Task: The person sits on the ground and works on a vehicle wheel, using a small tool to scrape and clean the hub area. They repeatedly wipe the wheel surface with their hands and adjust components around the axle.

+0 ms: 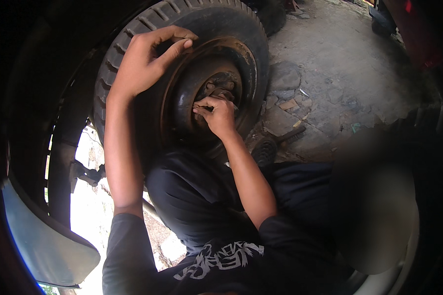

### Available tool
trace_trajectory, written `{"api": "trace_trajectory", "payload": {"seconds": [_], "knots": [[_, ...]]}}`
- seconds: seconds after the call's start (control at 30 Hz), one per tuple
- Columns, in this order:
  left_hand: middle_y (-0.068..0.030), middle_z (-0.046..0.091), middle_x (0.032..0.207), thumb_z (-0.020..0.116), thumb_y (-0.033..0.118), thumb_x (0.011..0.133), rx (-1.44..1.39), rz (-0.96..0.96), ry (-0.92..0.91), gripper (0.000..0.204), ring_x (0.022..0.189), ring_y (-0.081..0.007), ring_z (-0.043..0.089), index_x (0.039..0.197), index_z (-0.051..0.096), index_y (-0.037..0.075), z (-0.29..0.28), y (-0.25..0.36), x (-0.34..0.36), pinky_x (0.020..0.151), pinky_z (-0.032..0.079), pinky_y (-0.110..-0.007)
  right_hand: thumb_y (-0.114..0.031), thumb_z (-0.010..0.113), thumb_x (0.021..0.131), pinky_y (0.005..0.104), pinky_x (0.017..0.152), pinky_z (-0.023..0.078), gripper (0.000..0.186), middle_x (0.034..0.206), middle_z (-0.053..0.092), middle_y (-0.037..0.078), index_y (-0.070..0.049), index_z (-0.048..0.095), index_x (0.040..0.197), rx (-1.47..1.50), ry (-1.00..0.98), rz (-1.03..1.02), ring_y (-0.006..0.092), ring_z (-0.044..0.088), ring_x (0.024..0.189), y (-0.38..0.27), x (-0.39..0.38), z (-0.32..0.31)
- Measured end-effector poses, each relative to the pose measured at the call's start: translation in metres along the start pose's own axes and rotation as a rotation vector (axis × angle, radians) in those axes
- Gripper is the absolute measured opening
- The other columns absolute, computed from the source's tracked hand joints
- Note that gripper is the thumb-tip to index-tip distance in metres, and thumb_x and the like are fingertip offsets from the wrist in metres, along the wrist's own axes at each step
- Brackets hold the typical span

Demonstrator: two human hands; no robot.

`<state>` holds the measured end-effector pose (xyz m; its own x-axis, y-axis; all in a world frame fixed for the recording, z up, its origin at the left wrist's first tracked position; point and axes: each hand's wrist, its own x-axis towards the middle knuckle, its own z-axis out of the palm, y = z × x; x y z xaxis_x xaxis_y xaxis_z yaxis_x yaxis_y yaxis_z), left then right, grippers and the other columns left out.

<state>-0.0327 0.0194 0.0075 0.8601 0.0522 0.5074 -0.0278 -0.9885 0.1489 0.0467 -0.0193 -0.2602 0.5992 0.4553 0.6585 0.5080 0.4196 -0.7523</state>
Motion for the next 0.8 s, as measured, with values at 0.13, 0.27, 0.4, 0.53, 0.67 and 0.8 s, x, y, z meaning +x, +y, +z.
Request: {"api": "trace_trajectory", "payload": {"seconds": [0.13,0.27,0.4,0.53,0.67,0.8], "knots": [[-0.0129,0.081,0.100,0.070,0.014,0.103,-0.034,0.034,0.061,0.020,0.097,-0.0195,0.078,0.113,0.079,0.000,0.004,0.008,-0.007,0.088,0.058,-0.033,-0.007,0.088,0.088,0.0318,0.075,0.057,0.021,0.103,0.081,0.005,-0.004,0.079,0.107,0.380,0.173,0.266,0.0138,0.075,0.092,0.007,-0.005,-0.012],[-0.0159,0.081,0.104,0.073,0.009,0.098,-0.075,0.151,0.099,0.019,0.099,-0.0297,0.079,0.112,0.079,-0.001,0.029,0.009,-0.034,0.090,0.060,-0.038,-0.022,0.085,0.097,0.0254,0.072,0.050,0.022,0.104,0.074,-0.004,-0.012,0.073,0.112,0.749,0.523,0.640,0.0090,0.068,0.089,0.015,0.006,-0.026],[-0.0166,0.080,0.109,0.077,0.011,0.095,-0.185,0.174,-0.093,0.022,0.100,-0.0322,0.078,0.113,0.078,-0.001,0.046,0.011,-0.040,0.091,0.060,-0.039,-0.013,0.078,0.098,0.0258,0.070,0.046,0.024,0.103,0.070,-0.003,-0.011,0.070,0.121,0.773,0.864,0.824,0.0097,0.064,0.088,0.093,-0.018,-0.065],[-0.0158,0.080,0.106,0.078,0.016,0.096,-0.185,0.183,-0.019,0.025,0.090,-0.0308,0.079,0.114,0.078,-0.002,0.052,0.022,-0.033,0.085,0.061,-0.037,-0.010,0.071,0.100,0.0233,0.056,0.047,0.027,0.099,0.072,0.000,-0.016,0.067,0.126,0.562,1.191,1.092,0.0123,0.064,0.074,0.231,-0.073,-0.103],[-0.0219,0.078,0.103,0.077,0.014,0.095,-0.228,0.005,0.075,0.024,0.091,-0.0371,0.076,0.110,0.077,-0.004,0.029,0.025,-0.046,0.084,0.060,-0.040,-0.008,0.069,0.099,0.0286,0.059,0.051,0.041,0.103,0.073,0.004,-0.015,0.065,0.139,0.276,1.089,0.857,0.0145,0.065,0.075,0.289,-0.108,-0.078],[-0.0229,0.077,0.093,0.075,0.014,0.095,-0.382,-0.105,0.069,0.023,0.085,-0.0384,0.075,0.106,0.076,-0.005,0.016,0.024,-0.045,0.079,0.059,-0.041,-0.008,0.073,0.095,0.0394,0.086,0.056,0.056,0.124,0.075,0.014,-0.009,0.061,0.150,-0.204,0.861,0.849,0.0268,0.072,0.101,0.249,-0.094,-0.059]]}}
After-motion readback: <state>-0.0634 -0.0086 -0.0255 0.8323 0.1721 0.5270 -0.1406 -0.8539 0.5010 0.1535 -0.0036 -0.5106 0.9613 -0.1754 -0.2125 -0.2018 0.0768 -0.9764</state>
